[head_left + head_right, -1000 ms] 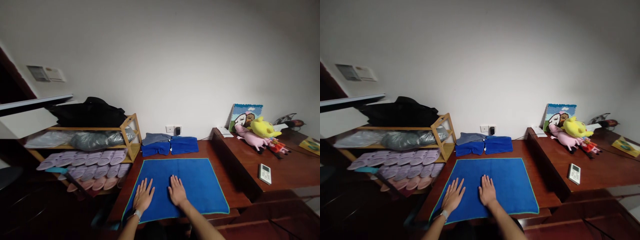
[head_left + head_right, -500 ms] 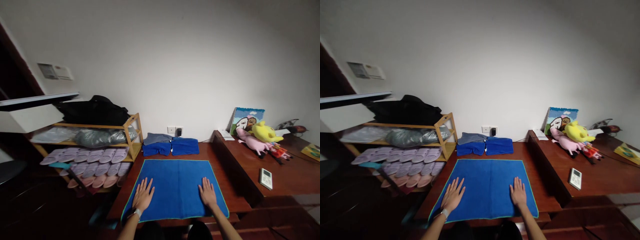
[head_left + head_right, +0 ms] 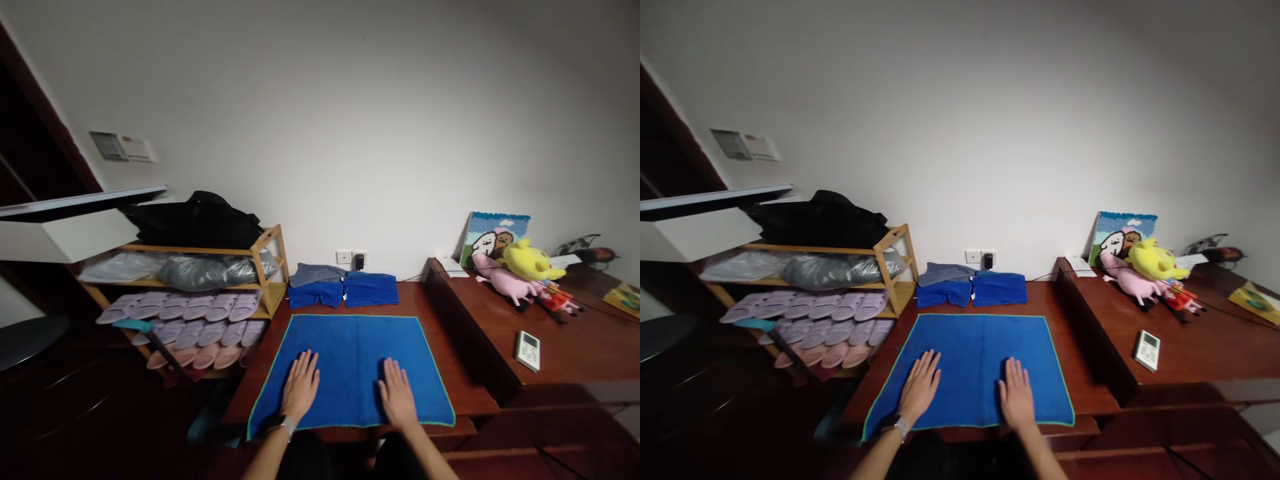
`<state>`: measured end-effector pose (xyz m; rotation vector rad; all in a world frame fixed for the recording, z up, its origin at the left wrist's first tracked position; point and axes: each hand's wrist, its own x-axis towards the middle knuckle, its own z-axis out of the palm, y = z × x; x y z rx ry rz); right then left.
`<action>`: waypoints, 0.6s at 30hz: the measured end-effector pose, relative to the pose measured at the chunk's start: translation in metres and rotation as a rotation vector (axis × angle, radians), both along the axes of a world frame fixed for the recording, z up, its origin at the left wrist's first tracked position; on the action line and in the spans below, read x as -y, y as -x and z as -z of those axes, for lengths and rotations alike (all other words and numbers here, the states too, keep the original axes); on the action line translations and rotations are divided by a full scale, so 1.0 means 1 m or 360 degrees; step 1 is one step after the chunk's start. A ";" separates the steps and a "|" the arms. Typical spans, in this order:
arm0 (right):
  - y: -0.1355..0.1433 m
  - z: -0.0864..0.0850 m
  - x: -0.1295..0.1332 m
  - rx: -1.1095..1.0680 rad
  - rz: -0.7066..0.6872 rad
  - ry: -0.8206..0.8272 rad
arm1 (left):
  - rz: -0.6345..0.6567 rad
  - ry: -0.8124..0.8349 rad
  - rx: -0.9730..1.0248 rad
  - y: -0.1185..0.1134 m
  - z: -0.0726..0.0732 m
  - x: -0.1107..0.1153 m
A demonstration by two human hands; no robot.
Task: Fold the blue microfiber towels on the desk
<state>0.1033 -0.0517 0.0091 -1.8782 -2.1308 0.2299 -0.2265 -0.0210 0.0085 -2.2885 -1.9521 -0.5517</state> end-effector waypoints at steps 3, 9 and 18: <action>0.057 -0.001 0.011 -0.0075 -0.0263 0.0054 | 0.0271 0.0082 0.0008 -0.042 0.006 0.012; 0.058 0.006 0.012 -0.0065 -0.0262 0.0101 | 0.0037 0.0294 -0.0020 -0.054 0.016 0.028; -0.106 0.036 0.031 0.0160 0.0252 -0.0028 | -0.0544 0.0260 -0.0213 0.057 0.011 0.062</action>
